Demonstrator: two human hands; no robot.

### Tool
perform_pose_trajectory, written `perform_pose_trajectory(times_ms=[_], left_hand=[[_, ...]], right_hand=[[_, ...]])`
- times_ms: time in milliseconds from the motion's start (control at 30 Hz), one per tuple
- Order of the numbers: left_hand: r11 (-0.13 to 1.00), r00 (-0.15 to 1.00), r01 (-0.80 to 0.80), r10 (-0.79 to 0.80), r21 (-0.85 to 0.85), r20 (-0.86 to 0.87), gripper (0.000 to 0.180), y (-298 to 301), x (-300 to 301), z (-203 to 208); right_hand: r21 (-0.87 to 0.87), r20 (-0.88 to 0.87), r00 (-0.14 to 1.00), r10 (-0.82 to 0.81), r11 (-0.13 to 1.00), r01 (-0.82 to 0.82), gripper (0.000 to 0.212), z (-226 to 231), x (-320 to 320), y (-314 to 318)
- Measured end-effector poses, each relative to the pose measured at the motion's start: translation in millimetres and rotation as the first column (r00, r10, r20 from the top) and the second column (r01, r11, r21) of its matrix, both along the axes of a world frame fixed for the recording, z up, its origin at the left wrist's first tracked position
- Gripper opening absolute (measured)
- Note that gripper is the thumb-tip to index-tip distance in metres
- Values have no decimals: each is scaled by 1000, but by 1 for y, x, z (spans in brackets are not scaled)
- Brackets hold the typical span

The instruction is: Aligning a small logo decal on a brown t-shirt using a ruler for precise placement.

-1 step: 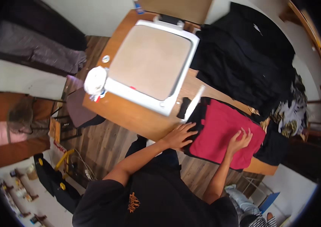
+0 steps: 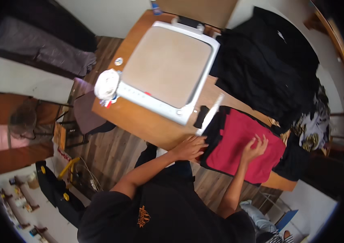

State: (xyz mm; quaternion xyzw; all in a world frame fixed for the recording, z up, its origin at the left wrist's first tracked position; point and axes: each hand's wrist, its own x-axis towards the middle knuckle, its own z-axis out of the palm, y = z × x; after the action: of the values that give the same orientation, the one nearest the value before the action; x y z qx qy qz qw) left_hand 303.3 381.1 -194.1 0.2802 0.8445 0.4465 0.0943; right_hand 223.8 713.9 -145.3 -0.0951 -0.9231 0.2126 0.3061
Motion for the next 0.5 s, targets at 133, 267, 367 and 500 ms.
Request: perform_pose_trajectory(times_ms=[133,267,367,500], left_hand=[[975,959,-219,207,43,193,24,-129,77,-9],[837,822,-547,543,-27,169,19,-284,149,-23],[667,645,-736,742,-113,185,18,-394,196,-46],[536,508,-827,842,-168,184,19,-556,207,-78]], right_hand=[[-107,-115,899,422,895,-433,16,5,-16,-191],[-208,-259,644,720,609,-765,15,-4,13,-377],[-420,-112,484,868,400,-814,14,-24,50,-496],[-561,373,318,871,485,-671,19,-58,93,-617]])
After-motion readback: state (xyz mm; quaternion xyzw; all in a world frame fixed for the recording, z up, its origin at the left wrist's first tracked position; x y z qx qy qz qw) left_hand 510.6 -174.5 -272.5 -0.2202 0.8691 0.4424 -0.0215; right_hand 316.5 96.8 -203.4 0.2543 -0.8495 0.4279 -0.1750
